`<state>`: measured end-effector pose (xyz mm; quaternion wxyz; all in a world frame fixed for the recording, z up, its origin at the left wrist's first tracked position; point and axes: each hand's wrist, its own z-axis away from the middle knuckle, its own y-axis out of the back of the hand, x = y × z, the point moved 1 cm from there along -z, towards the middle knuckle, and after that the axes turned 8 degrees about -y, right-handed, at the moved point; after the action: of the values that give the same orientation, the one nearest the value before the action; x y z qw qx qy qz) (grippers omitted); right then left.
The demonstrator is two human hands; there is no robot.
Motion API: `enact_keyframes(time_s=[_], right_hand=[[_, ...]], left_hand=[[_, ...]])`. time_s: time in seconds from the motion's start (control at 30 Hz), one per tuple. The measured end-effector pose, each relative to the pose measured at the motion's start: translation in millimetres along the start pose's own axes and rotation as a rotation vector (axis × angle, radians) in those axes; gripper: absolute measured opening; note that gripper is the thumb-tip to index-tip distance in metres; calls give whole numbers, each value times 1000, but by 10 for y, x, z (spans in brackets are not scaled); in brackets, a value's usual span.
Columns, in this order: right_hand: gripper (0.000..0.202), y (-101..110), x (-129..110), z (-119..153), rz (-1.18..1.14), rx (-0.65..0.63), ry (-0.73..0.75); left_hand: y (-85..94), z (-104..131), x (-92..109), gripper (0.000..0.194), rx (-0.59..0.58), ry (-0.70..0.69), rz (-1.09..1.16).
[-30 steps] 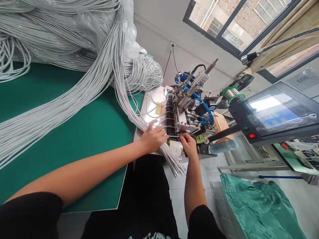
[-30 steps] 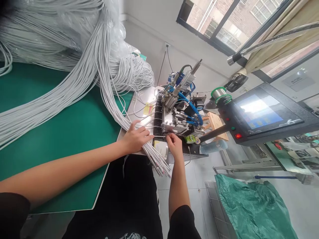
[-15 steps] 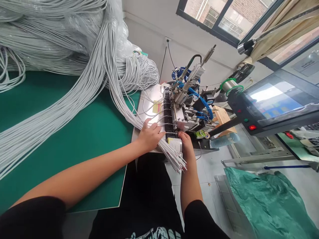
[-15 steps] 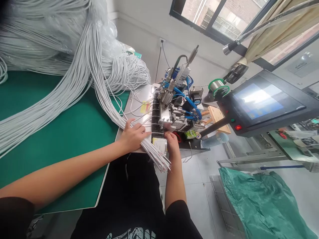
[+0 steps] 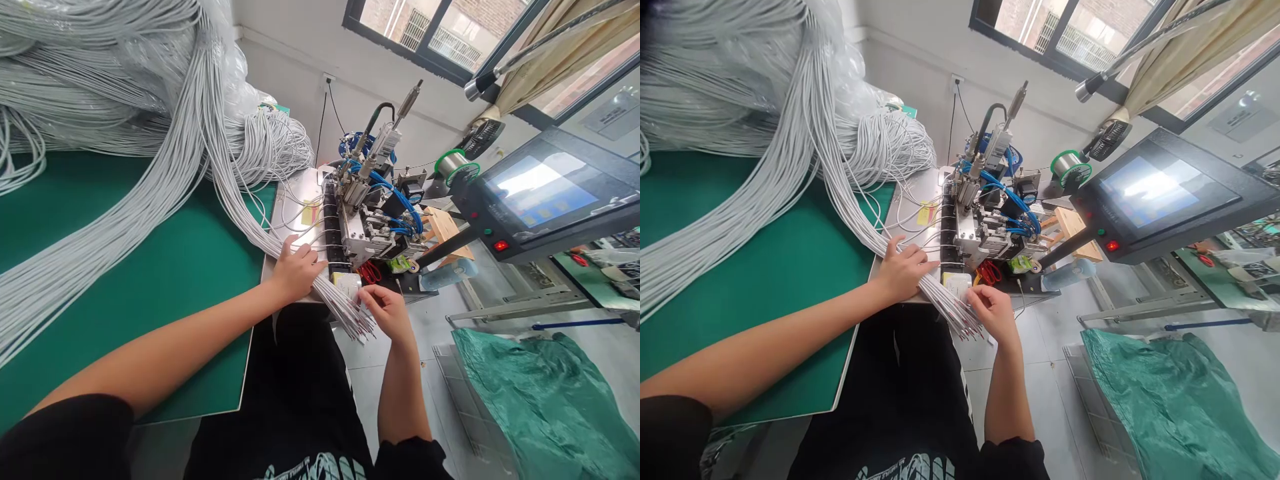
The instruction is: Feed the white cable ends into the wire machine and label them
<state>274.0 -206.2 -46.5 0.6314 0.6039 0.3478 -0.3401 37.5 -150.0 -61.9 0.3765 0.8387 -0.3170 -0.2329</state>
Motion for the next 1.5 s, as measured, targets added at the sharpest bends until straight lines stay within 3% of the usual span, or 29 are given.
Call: enact_keyframes(time_s=[0.33, 0.57, 0.8, 0.97, 1.17, 1.4, 1.5], right_hand=[[21, -29, -64, 33, 155, -102, 53], [20, 39, -94, -85, 180, -21, 74], [28, 49, -93, -488, 7, 127, 90], [33, -151, -105, -659, -288, 98, 78], [31, -197, -69, -644, -382, 62, 48], [28, -81, 73, -644, 39, 151, 39], [28, -121, 176, -712, 59, 130, 26]], left_hand=[[7, -10, 4, 27, -11, 10, 29], [34, -6, -10, 27, 55, -16, 25], [69, 5, -21, 36, 138, -100, 24], [48, -3, -27, 29, 121, -122, 48], [33, -11, -34, 30, 80, -145, 5], [61, -27, -28, 31, 68, -105, -3], [34, -25, -23, 29, 54, -71, -2]])
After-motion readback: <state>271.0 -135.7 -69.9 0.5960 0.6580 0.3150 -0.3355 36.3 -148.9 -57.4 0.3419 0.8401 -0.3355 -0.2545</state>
